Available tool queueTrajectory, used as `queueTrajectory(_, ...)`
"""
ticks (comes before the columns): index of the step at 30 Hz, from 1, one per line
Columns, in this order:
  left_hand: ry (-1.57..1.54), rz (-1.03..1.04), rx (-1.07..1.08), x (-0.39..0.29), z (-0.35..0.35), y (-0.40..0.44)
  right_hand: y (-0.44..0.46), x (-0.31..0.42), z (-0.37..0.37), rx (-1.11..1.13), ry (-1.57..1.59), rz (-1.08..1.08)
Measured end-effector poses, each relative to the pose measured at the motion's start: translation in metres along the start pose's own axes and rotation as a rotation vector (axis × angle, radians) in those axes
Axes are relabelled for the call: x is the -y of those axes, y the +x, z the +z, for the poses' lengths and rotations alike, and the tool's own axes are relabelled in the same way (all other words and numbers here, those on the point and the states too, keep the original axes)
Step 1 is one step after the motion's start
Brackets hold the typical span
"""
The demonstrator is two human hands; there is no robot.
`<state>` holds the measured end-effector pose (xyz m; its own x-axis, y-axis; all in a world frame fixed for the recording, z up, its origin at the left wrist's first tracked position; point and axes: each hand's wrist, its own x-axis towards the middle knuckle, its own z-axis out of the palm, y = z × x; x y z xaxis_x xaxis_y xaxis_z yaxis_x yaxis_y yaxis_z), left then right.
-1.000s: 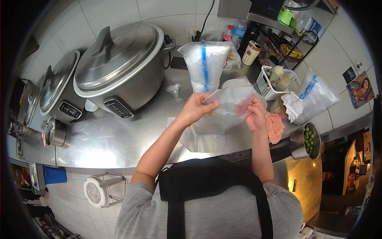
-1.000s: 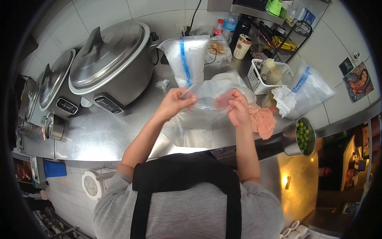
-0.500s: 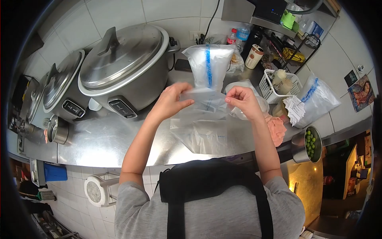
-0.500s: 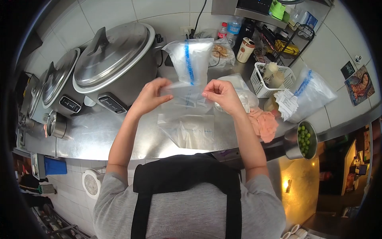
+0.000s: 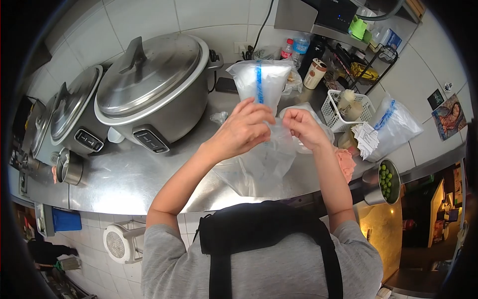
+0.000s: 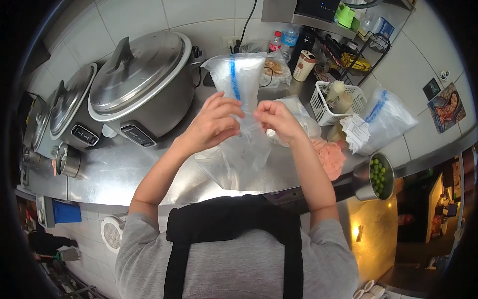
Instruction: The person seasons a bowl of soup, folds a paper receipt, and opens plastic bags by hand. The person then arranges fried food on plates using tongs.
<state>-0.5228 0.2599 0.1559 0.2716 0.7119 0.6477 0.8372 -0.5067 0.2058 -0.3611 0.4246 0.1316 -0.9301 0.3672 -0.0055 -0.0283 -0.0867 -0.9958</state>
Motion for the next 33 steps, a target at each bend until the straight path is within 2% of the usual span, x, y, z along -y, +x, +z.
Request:
queueTrajectory(3, -0.067, 0.002, 0.113, -0.007, 0.001, -0.002, 0.001, -0.004, -0.012, -0.135, 0.025, 0.016)
queueTrajectory(6, -0.057, -0.047, 0.176, -0.002, 0.004, -0.001, -0.001, 0.004, 0.003, -0.392, -0.472, -0.420)
queueTrajectory(9, -0.017, -0.069, 0.285, -0.004, -0.001, 0.005, -0.019, 0.028, 0.032, -0.083, -0.528, -0.509)
queueTrajectory(12, -0.124, -0.057, 0.150, -0.004, -0.002, 0.008, -0.023, 0.033, 0.042, 0.042, -0.845, -0.327)
queueTrajectory(15, -0.392, -0.234, 0.301, -0.002, -0.006, 0.005, -0.016, 0.027, 0.017, 0.141, -0.591, -0.234)
queueTrajectory(18, -0.621, -0.298, 0.487, 0.013, 0.001, -0.004, -0.016, 0.031, -0.006, 0.115, -0.184, -0.152)
queueTrajectory(21, -0.826, -0.398, 0.396, 0.032, -0.015, -0.004, -0.008, 0.034, -0.030, 0.183, -0.088, -0.096)
queueTrajectory(24, -1.119, -0.288, -0.051, 0.039, -0.022, 0.008, 0.004, 0.035, -0.032, 0.215, -0.071, -0.084)
queueTrajectory(25, -1.266, -0.370, -0.082, 0.036, -0.023, 0.011, 0.008, 0.035, -0.030, 0.214, -0.070, -0.097)
queueTrajectory(28, -1.461, -0.417, 0.061, 0.058, -0.015, 0.001, 0.022, 0.037, -0.026, 0.187, 0.209, -0.399)
queueTrajectory(29, -1.248, -0.397, 0.135, 0.066, -0.011, 0.000, 0.026, 0.038, -0.023, 0.244, 0.310, -0.468)
queueTrajectory(32, -1.204, -0.398, 0.169, 0.060, -0.005, 0.001, 0.020, 0.054, -0.011, 0.408, 0.394, -0.245)
queueTrajectory(33, -1.244, -0.389, 0.202, 0.050, -0.013, 0.007, 0.020, 0.055, -0.009, 0.379, 0.289, -0.213)
